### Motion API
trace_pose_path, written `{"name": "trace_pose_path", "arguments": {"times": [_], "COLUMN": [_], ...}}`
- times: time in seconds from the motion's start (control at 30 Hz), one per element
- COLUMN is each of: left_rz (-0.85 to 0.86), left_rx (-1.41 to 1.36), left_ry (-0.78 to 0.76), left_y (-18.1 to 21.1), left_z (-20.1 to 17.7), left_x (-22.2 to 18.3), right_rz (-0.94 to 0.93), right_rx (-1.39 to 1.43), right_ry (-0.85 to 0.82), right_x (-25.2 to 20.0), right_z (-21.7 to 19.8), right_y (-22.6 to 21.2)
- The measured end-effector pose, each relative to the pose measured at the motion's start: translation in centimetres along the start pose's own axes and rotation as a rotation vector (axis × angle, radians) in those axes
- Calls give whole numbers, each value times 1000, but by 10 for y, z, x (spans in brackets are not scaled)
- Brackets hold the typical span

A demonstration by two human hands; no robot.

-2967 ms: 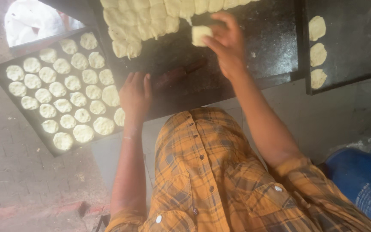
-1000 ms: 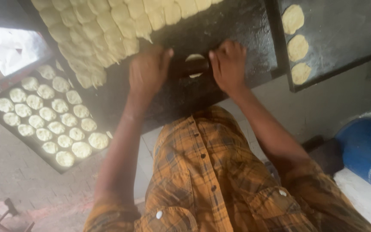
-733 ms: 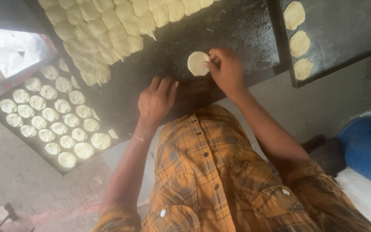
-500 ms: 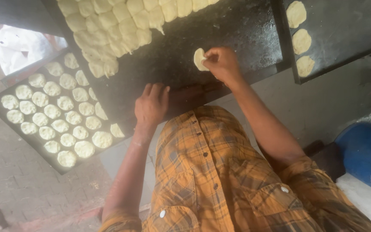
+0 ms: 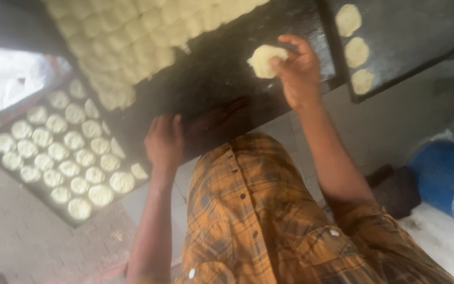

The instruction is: The person takes small pieces of dough from a large pile, uses a rolling pin to flatten each piece into a disk, and places the flattened disks onto a baking tray.

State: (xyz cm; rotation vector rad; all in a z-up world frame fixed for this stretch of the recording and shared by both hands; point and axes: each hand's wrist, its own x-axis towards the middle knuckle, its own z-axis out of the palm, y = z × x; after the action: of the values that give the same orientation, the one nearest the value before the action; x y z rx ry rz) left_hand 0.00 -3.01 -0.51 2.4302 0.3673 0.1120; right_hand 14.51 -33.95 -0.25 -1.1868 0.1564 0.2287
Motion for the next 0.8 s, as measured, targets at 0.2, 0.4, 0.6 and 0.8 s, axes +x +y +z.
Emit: {"name": "trace_pose_path", "arguments": {"times": [0.2, 0.4, 0.6, 0.8], "left_rz": [-20, -58, -308, -254], "left_rx": [15, 210, 329, 221], "left_ry": [13, -267, -397, -164], "left_y": [-7, 22, 59, 40], "left_z": [10, 4, 14, -2], "left_x": [7, 21, 15, 10], "right_rz": [-547, -770, -438, -364], "right_rx": [-788, -1514, -576, -153], "right_ry": [214, -274, 147, 167], "right_x": [86, 137, 145, 151], "right_z": [-131, -190, -184, -153], "right_y": [-41, -35, -42, -37]}}
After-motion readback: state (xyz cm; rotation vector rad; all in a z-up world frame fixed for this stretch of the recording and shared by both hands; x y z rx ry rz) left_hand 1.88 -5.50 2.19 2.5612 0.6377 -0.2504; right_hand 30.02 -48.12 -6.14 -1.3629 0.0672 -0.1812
